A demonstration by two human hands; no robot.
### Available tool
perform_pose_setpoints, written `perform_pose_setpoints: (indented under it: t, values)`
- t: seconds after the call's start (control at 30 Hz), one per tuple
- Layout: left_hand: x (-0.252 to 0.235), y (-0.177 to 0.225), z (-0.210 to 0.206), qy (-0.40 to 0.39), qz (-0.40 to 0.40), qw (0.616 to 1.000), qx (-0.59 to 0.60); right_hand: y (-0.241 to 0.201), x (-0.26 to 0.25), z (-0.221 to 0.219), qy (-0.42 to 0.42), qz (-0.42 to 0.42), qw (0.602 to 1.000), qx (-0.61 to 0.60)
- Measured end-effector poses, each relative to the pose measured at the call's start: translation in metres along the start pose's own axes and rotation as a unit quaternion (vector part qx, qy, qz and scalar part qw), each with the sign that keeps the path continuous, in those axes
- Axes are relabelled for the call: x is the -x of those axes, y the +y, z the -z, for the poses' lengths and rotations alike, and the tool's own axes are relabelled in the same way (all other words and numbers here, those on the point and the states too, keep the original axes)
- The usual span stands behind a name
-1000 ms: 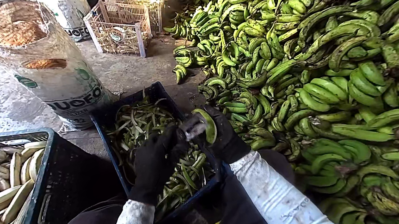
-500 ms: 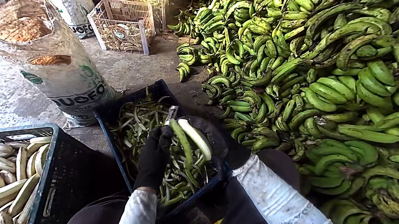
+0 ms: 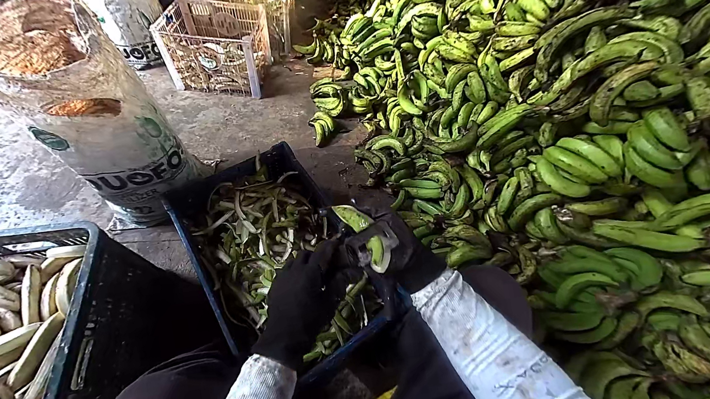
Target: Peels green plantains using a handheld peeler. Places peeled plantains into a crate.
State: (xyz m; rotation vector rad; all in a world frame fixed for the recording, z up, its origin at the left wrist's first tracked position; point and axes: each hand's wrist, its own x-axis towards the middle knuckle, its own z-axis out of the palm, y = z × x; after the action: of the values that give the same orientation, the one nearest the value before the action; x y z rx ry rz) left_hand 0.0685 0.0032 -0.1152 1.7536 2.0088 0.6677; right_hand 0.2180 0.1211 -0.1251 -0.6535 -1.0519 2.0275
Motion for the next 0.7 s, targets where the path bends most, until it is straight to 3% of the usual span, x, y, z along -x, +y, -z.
perform_pose_setpoints:
  t: [0.07, 0.2, 0.3, 0.4, 0.47, 0.53, 0.7]
  values:
    - [-0.009, -0.008, 0.001, 0.028, 0.072, 0.997, 0.022, 0.007, -0.017, 0.009, -0.098, -0.044, 0.994, -0.005]
    - [-0.016, -0.031, 0.022, 0.109, 0.191, 0.967, 0.132, 0.003, -0.019, -0.002, -0.063, -0.124, 0.988, -0.06]
    - [-0.006, -0.04, 0.029, 0.101, 0.13, 0.97, 0.179, 0.004, -0.025, 0.014, -0.07, -0.134, 0.984, -0.095]
    - [0.005, -0.038, 0.009, 0.01, -0.009, 0.974, 0.228, -0.001, -0.018, 0.014, -0.026, -0.046, 0.999, 0.0]
    - [0.011, -0.028, -0.005, -0.043, -0.058, 0.973, 0.218, -0.006, -0.01, 0.008, 0.028, -0.055, 0.997, 0.052]
    - [0.012, -0.019, -0.012, -0.05, -0.056, 0.984, 0.163, 0.008, -0.012, 0.03, -0.032, -0.048, 0.998, 0.015]
    - [-0.005, -0.024, -0.006, 0.071, 0.045, 0.996, 0.025, 0.011, -0.014, 0.01, -0.058, -0.064, 0.995, 0.045]
